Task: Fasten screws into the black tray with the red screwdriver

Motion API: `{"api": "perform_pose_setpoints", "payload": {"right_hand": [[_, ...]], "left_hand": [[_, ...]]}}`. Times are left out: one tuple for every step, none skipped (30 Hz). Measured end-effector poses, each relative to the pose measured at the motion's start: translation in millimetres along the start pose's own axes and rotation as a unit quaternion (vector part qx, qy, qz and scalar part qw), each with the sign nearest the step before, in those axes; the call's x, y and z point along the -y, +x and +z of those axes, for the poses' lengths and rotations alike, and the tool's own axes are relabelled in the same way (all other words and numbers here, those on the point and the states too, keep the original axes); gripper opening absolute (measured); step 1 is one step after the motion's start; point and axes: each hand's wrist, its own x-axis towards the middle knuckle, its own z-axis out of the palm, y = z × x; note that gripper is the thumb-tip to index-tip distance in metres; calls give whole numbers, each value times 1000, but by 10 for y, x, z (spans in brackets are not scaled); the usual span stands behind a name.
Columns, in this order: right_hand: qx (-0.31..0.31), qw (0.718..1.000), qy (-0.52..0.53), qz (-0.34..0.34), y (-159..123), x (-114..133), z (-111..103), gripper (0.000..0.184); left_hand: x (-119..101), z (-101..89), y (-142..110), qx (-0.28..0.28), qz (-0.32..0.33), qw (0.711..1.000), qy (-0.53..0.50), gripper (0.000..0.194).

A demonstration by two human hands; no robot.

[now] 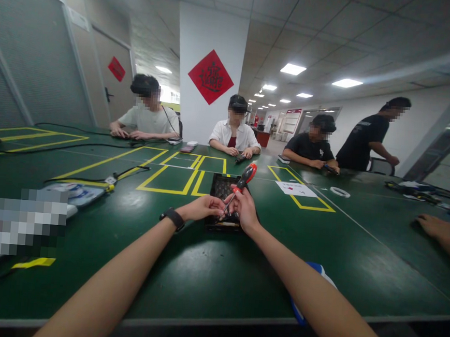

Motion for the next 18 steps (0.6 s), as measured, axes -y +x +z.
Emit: {"api": "perform_pose_setpoints", "payload": {"right_hand": [[-1, 1000, 0, -2, 1, 1, 0, 28], [-3, 1000, 0, -6, 1, 4, 2, 28], [-4, 1000, 0, -9, 0, 7, 5, 27], [-5, 1000, 0, -11, -2, 11, 9, 27], [-5, 1000, 0, -13, -3, 14, 14, 26], [-6, 1000, -1, -14, -5, 16, 18, 26], [-7, 1000, -2, -15, -6, 17, 21, 26], [-11, 1000, -4, -17, -6, 16, 23, 26], [-16, 1000, -7, -19, -5, 14, 23, 25], [-20, 1000, -10, -22, -4, 11, 23, 25], [-23, 999, -13, -23, -2, 7, 21, 25], [-24, 999, -14, -24, 0, 4, 20, 25], [-23, 999, -15, -24, 2, 2, 18, 25], [-21, 999, -14, -24, 4, 1, 17, 25], [-19, 999, -13, -25, 5, 3, 16, 25], [-18, 999, -12, -25, 6, 6, 16, 25], [-18, 999, -11, -25, 6, 11, 16, 25], [-18, 1000, -10, -23, 6, 16, 15, 26]], "left_hand": [[-2, -2, 0, 4, 3, 1000, -2, 24], [0, -2, 1, 7, 5, 1000, -3, 25], [3, -1, 3, 6, 5, 1000, -5, 25], [7, 3, 6, 0, 3, 1000, -6, 26], [10, 9, 10, -9, 1, 1000, -8, 26], [14, 17, 13, -21, -2, 1000, -9, 27], [15, 26, 17, -31, -3, 999, -10, 27], [17, 36, 20, -41, -2, 999, -9, 28], [17, 45, 23, -49, 1, 999, -7, 28], [19, 53, 26, -54, 4, 999, -4, 29], [22, 58, 28, -60, 7, 998, 2, 29], [26, 61, 29, -65, 7, 998, 8, 28], [32, 61, 31, -69, 4, 997, 14, 28], [40, 58, 32, -73, -1, 997, 19, 28], [48, 54, 34, -73, -8, 997, 23, 28], [56, 48, 34, -72, -13, 997, 25, 28], [61, 42, 35, -68, -16, 997, 26, 28], [65, 36, 34, -63, -17, 998, 25, 28]]}}
